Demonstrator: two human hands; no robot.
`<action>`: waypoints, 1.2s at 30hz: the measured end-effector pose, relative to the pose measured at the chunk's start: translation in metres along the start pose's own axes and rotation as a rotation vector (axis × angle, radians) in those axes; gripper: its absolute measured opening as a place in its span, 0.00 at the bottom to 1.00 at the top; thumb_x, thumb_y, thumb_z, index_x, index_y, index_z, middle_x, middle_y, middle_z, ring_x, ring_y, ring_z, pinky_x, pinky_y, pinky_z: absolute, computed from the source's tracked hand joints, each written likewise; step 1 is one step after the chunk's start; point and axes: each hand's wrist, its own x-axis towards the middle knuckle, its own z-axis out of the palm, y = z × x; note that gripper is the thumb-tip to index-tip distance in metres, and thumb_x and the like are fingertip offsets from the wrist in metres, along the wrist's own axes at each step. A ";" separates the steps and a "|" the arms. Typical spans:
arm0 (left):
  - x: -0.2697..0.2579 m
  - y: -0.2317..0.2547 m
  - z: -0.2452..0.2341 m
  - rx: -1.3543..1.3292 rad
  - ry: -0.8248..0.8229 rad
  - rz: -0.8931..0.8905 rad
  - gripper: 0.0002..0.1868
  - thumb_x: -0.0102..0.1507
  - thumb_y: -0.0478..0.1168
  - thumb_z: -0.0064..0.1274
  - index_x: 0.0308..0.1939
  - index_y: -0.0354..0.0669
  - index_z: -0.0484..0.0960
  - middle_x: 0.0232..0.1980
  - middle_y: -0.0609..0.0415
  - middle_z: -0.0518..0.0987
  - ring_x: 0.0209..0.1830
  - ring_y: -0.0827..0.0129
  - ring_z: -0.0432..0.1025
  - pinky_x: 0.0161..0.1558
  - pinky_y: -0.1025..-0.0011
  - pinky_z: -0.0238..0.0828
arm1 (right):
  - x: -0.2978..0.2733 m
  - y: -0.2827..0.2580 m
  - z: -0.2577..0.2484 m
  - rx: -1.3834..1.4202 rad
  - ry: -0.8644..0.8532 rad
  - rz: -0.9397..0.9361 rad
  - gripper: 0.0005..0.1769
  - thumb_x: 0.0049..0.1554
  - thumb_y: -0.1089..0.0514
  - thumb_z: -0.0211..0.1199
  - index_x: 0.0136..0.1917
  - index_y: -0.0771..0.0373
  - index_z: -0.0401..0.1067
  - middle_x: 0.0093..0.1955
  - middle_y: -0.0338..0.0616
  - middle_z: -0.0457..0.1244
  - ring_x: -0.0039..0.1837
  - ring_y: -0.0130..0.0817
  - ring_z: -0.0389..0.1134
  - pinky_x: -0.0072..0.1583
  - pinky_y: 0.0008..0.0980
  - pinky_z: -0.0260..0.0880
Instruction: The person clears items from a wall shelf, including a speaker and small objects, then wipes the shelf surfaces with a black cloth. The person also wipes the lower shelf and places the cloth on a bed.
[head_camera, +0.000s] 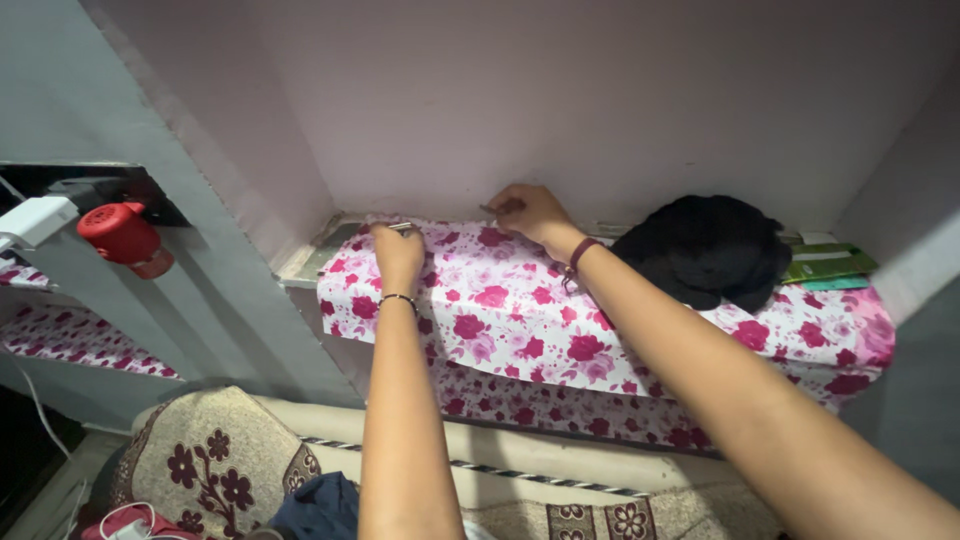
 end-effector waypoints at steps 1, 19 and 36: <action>-0.002 0.002 0.000 -0.024 -0.013 -0.019 0.24 0.59 0.38 0.55 0.54 0.26 0.66 0.49 0.32 0.79 0.51 0.44 0.77 0.54 0.58 0.72 | -0.002 0.001 -0.002 0.010 -0.018 -0.014 0.14 0.51 0.71 0.65 0.52 0.67 0.77 0.49 0.46 0.71 0.50 0.32 0.73 0.55 0.29 0.75; -0.006 0.008 -0.008 0.006 -0.033 -0.046 0.25 0.58 0.36 0.55 0.54 0.26 0.65 0.50 0.32 0.79 0.51 0.45 0.77 0.55 0.58 0.71 | 0.009 0.008 0.001 -0.040 0.084 -0.391 0.04 0.58 0.69 0.55 0.45 0.65 0.71 0.52 0.44 0.62 0.51 0.31 0.72 0.56 0.31 0.76; -0.011 0.013 -0.012 -0.020 -0.028 -0.022 0.24 0.59 0.38 0.56 0.54 0.28 0.67 0.50 0.35 0.79 0.51 0.48 0.77 0.55 0.60 0.71 | -0.005 0.040 0.040 -1.019 0.104 -0.338 0.18 0.57 0.62 0.60 0.59 0.66 0.64 0.56 0.59 0.62 0.51 0.56 0.71 0.52 0.51 0.72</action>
